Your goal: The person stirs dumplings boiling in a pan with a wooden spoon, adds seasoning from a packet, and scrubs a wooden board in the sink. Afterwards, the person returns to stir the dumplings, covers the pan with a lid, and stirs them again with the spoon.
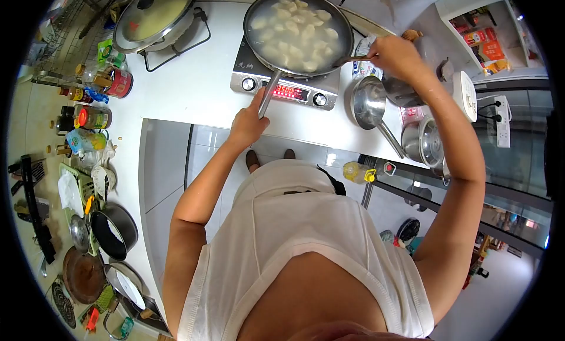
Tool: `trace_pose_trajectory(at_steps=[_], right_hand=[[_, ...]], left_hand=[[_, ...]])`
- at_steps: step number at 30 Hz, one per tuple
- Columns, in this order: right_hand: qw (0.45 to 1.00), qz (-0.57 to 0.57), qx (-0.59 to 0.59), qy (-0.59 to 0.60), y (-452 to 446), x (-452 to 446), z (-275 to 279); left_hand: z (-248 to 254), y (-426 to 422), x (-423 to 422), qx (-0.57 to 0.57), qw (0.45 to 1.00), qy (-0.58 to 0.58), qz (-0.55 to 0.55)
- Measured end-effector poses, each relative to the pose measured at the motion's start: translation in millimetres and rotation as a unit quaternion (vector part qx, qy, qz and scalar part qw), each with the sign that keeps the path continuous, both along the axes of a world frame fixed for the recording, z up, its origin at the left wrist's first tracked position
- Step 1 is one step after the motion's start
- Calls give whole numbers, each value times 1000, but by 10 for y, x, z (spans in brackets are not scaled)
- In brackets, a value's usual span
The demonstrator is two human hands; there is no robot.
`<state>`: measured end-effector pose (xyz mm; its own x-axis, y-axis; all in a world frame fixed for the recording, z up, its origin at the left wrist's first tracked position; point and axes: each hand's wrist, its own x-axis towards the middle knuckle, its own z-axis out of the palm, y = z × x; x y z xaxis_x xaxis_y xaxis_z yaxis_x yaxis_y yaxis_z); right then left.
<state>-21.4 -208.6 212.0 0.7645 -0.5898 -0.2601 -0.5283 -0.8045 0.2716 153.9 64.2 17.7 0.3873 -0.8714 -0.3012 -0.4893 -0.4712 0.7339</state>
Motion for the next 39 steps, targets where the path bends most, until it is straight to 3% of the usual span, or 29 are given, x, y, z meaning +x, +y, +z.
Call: trace_pose_trajectory(at_steps=[4, 13, 19, 23, 25, 28, 32, 39], right_hand=[[999, -21, -27, -5, 11, 72, -509], [986, -41, -13, -163, -393, 110, -1223], [983, 39, -85, -160, -656, 480, -1519], [966, 151, -146, -154, -647, 647, -1364], [959, 176, -173, -143, -424, 675, -981], [963, 143, -129, -189, -298, 521, -477], [988, 77, -68, -118, 0, 185, 341], [998, 57, -17, 15, 66, -107, 247]], left_hand=[[7, 12, 0, -12, 1000, 3, -2], [5, 18, 16, 4, 1000, 6, -6], [-37, 29, 9, -17, 1000, -12, -5], [-131, 30, 3, -35, 999, -25, -4], [-54, 21, -6, -9, 1000, -24, -3], [-8, -4, 0, 10, 1000, -17, -4], [-19, 3, -3, 4, 1000, -7, 1], [-107, 24, 5, -40, 999, -11, 6]])
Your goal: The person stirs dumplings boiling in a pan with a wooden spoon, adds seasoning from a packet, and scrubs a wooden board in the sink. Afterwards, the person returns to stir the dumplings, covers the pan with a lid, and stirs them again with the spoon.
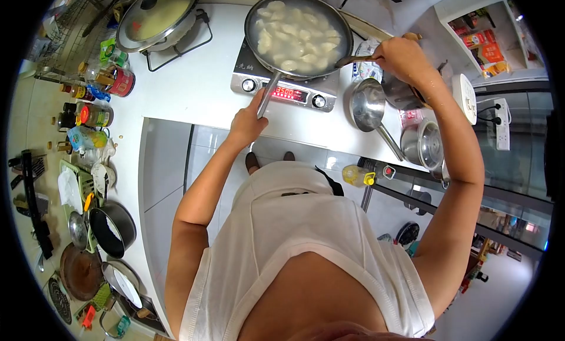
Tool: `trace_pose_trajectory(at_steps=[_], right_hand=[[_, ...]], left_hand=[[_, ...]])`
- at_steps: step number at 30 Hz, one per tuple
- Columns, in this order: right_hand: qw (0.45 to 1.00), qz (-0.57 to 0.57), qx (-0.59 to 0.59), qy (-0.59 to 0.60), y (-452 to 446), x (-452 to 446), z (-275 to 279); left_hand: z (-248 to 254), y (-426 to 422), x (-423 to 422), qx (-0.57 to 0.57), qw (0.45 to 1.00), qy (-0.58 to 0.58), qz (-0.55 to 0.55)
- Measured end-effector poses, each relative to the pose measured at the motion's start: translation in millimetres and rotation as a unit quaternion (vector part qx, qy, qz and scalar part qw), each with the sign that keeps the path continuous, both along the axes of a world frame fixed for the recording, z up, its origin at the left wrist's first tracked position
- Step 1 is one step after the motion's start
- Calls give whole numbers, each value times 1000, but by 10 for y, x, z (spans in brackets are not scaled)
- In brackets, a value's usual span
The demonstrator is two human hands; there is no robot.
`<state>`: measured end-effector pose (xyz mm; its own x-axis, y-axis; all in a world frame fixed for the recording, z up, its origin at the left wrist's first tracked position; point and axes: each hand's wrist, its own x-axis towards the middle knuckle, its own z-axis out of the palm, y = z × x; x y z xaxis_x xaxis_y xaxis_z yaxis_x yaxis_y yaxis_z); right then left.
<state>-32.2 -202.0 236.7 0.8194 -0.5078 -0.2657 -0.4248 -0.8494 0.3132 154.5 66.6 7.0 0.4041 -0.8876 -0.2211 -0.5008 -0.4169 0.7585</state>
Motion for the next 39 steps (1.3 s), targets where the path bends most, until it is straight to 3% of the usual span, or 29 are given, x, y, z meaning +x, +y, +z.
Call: trace_pose_trajectory(at_steps=[8, 9, 17, 21, 23, 27, 31, 35, 39], right_hand=[[987, -55, 84, -127, -151, 89, -919], [988, -26, 68, -135, -191, 112, -1046], [966, -130, 26, -220, -243, 704, -1722], [936, -177, 29, -301, -561, 905, -1765], [926, -191, 113, -305, -680, 829, -1531], [935, -91, 170, -297, -796, 474, -694], [978, -51, 139, -145, -476, 155, 101], [989, -55, 114, -71, -67, -13, 388], [991, -39, 115, -56, 126, -42, 310]], left_hand=[[75, -1, -12, 8, 1000, 10, 3], [65, 4, -14, 2, 1000, 7, 3], [54, -7, -13, -2, 1000, 9, 9], [119, -17, -18, 21, 1000, 15, 7], [123, -16, -20, 19, 1000, 8, 3], [75, -10, -21, 6, 1000, 9, 5], [78, -10, -15, 15, 1000, 0, 0], [83, -1, -19, 16, 1000, 6, -1], [92, -20, -12, 16, 1000, 2, -1]])
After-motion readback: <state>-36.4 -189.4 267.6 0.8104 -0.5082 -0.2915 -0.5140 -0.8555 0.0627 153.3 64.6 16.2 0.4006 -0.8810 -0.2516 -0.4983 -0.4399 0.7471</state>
